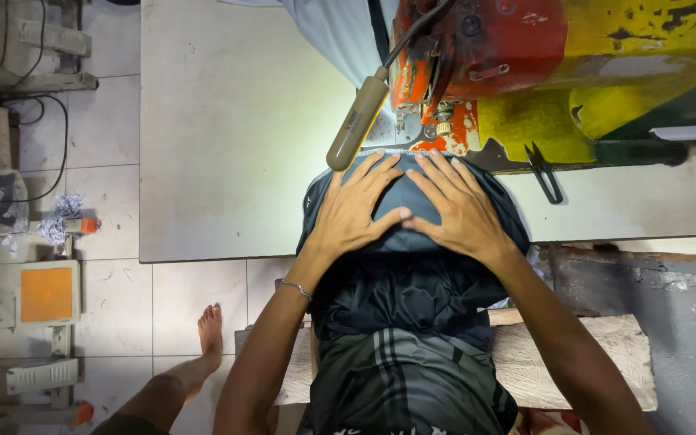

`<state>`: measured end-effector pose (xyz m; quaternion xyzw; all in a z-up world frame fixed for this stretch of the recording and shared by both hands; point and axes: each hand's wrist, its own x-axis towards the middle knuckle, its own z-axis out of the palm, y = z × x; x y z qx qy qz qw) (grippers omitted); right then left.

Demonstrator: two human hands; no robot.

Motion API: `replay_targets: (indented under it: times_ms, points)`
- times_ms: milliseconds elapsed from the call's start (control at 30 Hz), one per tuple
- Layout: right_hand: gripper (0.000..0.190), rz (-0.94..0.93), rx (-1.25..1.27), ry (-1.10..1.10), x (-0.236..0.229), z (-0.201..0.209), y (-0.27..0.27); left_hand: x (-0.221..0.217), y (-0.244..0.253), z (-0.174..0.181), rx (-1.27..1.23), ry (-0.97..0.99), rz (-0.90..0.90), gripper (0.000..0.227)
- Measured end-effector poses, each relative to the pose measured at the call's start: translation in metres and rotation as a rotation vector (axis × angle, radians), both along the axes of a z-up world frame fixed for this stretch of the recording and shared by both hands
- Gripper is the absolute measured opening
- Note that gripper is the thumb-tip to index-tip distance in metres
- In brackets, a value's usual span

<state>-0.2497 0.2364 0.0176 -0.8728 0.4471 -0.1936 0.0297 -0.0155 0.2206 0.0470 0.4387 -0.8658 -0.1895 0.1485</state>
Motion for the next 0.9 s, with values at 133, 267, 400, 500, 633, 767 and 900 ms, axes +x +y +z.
replay_targets:
  times_ms: [133, 267, 400, 500, 633, 767, 900]
  points:
    - [0.06, -0.005, -0.056, -0.01, -0.003, -0.003, -0.005, -0.003, -0.005, -0.008, -0.121, -0.001, 0.015, 0.053]
    - [0.06, 0.028, -0.081, -0.007, -0.005, -0.007, -0.015, -0.005, -0.009, -0.018, -0.198, -0.052, 0.015, 0.053]
    - [0.064, 0.032, -0.094, 0.01, -0.008, 0.006, -0.027, -0.006, -0.019, -0.023, -0.23, -0.057, 0.008, 0.057]
    - [0.076, 0.033, -0.067, 0.016, -0.012, 0.008, -0.038, -0.006, -0.025, -0.011, -0.232, 0.011, -0.024, 0.061]
    - [0.081, 0.036, -0.072, 0.029, -0.014, 0.004, -0.046, -0.007, -0.033, -0.012, -0.239, 0.019, -0.025, 0.065]
    - [0.088, 0.038, -0.078, 0.018, -0.014, -0.001, -0.05, -0.005, -0.04, -0.015, -0.246, 0.055, -0.037, 0.064]
    - [0.091, 0.029, -0.088, 0.031, -0.013, -0.003, -0.053, -0.004, -0.045, -0.015, -0.241, 0.072, -0.046, 0.066]
